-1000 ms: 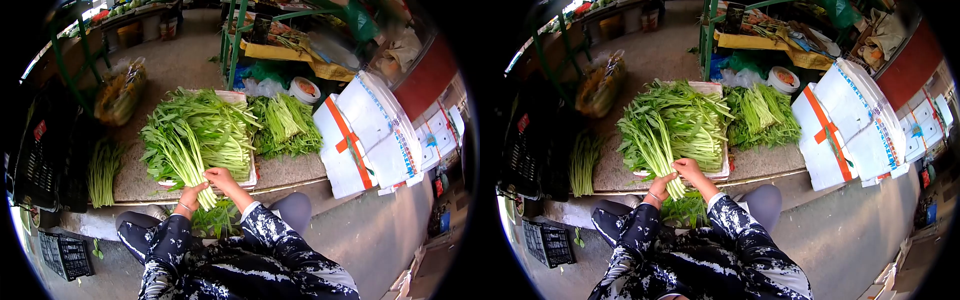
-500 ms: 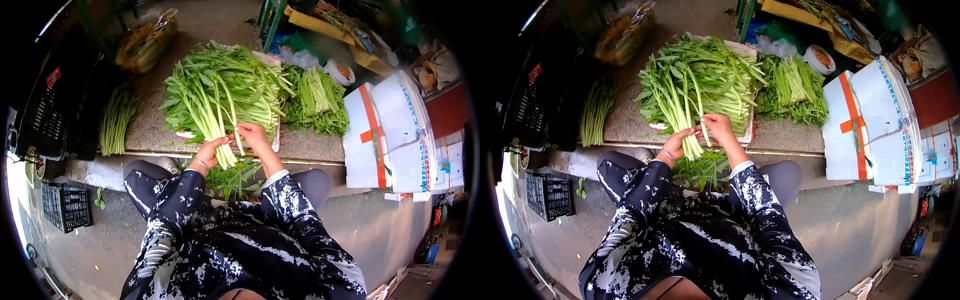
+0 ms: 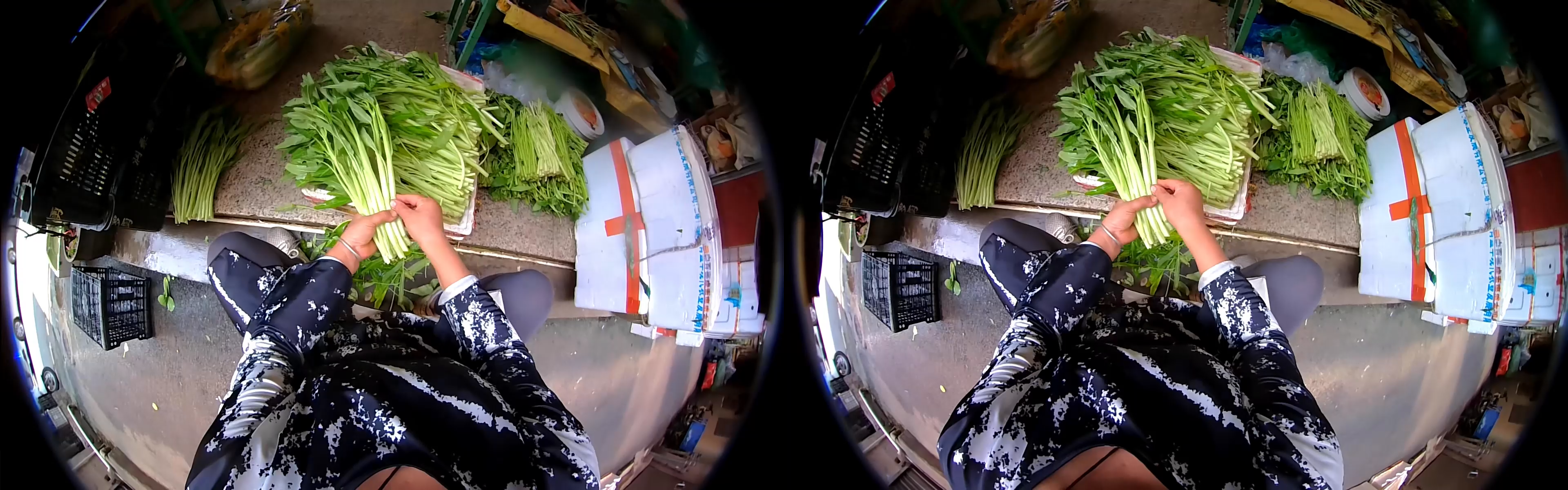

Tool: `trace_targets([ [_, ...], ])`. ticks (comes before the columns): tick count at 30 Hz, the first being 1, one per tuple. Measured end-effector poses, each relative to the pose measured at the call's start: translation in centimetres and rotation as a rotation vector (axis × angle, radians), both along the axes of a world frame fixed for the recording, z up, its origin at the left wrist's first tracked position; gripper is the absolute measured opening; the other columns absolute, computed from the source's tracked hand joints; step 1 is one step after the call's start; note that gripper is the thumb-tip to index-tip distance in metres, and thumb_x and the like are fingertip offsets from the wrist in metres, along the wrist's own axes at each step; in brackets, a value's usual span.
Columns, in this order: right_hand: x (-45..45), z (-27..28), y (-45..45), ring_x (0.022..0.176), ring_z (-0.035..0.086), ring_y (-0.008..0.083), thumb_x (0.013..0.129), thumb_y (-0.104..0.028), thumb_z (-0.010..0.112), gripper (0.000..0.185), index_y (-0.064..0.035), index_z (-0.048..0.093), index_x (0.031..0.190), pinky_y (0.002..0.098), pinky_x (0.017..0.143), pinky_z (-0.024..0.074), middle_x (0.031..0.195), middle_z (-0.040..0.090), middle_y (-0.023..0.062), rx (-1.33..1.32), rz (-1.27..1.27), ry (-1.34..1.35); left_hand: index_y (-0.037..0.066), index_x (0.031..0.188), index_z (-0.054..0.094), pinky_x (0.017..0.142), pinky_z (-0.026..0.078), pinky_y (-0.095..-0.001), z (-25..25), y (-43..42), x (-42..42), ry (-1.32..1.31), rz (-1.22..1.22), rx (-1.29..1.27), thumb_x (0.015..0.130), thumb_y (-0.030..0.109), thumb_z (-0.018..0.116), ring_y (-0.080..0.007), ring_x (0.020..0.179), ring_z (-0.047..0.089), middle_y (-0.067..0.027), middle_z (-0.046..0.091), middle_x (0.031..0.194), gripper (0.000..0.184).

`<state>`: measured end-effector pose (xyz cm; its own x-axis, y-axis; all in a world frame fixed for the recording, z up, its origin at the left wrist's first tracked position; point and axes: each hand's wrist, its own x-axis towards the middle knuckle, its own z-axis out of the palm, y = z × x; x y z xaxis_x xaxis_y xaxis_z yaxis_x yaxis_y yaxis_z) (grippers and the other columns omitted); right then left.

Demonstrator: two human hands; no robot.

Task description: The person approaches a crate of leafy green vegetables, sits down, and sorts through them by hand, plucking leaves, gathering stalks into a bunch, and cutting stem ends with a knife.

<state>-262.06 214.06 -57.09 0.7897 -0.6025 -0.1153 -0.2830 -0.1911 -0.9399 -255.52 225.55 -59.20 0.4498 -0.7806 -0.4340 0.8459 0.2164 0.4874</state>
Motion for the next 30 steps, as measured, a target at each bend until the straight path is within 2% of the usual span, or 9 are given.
trace_targets([
  [2, 0.0, 0.8, 0.0, 0.065, 0.059, 0.0181, 0.075, -0.023, 0.063, 0.028, -0.0005, 0.063, 0.092, 0.028, 0.061, 0.046, 0.074, 0.063, 0.0106, -0.001, 0.046, 0.132, 0.0, 0.102, 0.053, 0.07, 0.051, -0.0326, 0.1, -0.1, 0.0, -0.039, 0.002, 0.059, 0.072, -0.004, 0.06, -0.019, 0.078, 0.059, -0.0076, 0.06, 0.09, 0.031],
  [5, 1.1, 2.1, 0.2, 0.073, 0.058, 0.0237, 0.074, -0.028, 0.063, 0.034, -0.0061, 0.061, 0.1, 0.0331, 0.066, 0.046, 0.082, 0.06, 0.0102, -0.37, -0.035, 0.125, 0.0, 0.103, 0.052, 0.07, 0.051, -0.0339, 0.1, -0.3, -0.2, -0.11, 0.012, 0.082, 0.072, -0.005, 0.058, -0.0208, 0.079, 0.059, -0.0082, 0.059, 0.089, 0.032],
  [10, 5.2, 2.8, -0.6, 0.084, 0.055, 0.0283, 0.073, -0.031, 0.064, 0.031, -0.0167, 0.061, 0.1, 0.0375, 0.07, 0.0453, 0.095, 0.051, 0.0092, -0.507, 0.001, 0.165, 0.0, 0.103, 0.051, 0.071, 0.05, -0.0351, -0.5, -0.5, -0.2, -0.199, -0.021, 0.127, 0.071, -0.007, 0.057, -0.0227, 0.08, 0.059, -0.0093, 0.059, 0.088, 0.033],
  [14, 5.7, 1.0, -1.2, 0.073, 0.056, 0.0262, 0.073, -0.026, 0.063, 0.018, -0.0088, 0.061, 0.077, 0.0366, 0.064, 0.045, 0.08, 0.054, 0.0093, -0.464, -0.052, 0.031, -0.002, 0.098, 0.051, 0.061, 0.051, -0.0346, -0.3, 0.3, -0.2, -0.196, 0.044, 0.152, 0.069, -0.009, 0.056, -0.0242, 0.071, 0.06, -0.0101, 0.058, 0.082, 0.03],
  [17, 3.4, 0.3, -0.3, 0.055, 0.047, 0.0077, 0.083, -0.009, 0.054, 0.008, -0.0016, 0.052, 0.081, 0.0203, 0.052, 0.0396, 0.07, 0.055, 0.0026, 0.032, 0.009, -0.155, -0.004, 0.1, 0.049, 0.06, 0.052, -0.0352, -1.0, 0.4, 0.2, -0.163, 0.067, 0.121, 0.069, -0.009, 0.055, -0.0247, 0.069, 0.06, -0.0117, 0.058, 0.084, 0.032],
  [22, -4.6, -4.4, 0.9, 0.059, 0.051, 0.0133, 0.084, -0.004, 0.045, 0.007, -0.0034, 0.042, 0.078, 0.0275, 0.055, 0.0443, 0.066, 0.05, 0.0054, 0.076, 0.031, 0.077, -0.006, 0.099, 0.049, 0.07, 0.053, -0.0373, -0.7, 0.3, 1.3, -0.137, 0.022, 0.085, 0.073, -0.004, 0.053, -0.026, 0.076, 0.061, -0.0142, 0.057, 0.087, 0.026],
  [24, -6.7, -4.1, 0.0, 0.072, 0.058, 0.0279, 0.078, -0.025, 0.058, 0.027, -0.0003, 0.053, 0.086, 0.0356, 0.068, 0.045, 0.078, 0.059, 0.0169, -0.32, 0.284, 0.628, -0.005, 0.099, 0.051, 0.068, 0.052, -0.0374, -0.7, 0.4, 1.6, -0.069, -0.041, 0.054, 0.073, -0.005, 0.054, -0.0237, 0.075, 0.061, -0.0136, 0.059, 0.087, 0.026],
  [25, -6.5, -1.3, -0.1, 0.09, 0.056, 0.0321, 0.08, -0.031, 0.055, 0.038, 0.0031, 0.053, 0.096, 0.0396, 0.079, 0.0428, 0.098, 0.057, 0.0222, -0.252, 0.429, 0.878, -0.005, 0.099, 0.051, 0.069, 0.052, -0.0369, -0.1, 0.2, 1.6, -0.067, -0.058, 0.059, 0.073, -0.005, 0.054, -0.024, 0.075, 0.061, -0.0137, 0.059, 0.087, 0.026],
  [30, -1.5, 0.2, 0.0, 0.079, 0.057, 0.0295, 0.085, -0.035, 0.049, 0.037, -0.0009, 0.057, 0.097, 0.0382, 0.069, 0.0429, 0.088, 0.06, 0.016, -0.104, 0.021, 0.314, -0.004, 0.104, 0.048, 0.071, 0.052, -0.0372, -0.6, 0.3, 0.9, -0.181, -0.04, 0.01, 0.073, -0.005, 0.053, -0.0259, 0.076, 0.06, -0.0131, 0.057, 0.088, 0.032],
])
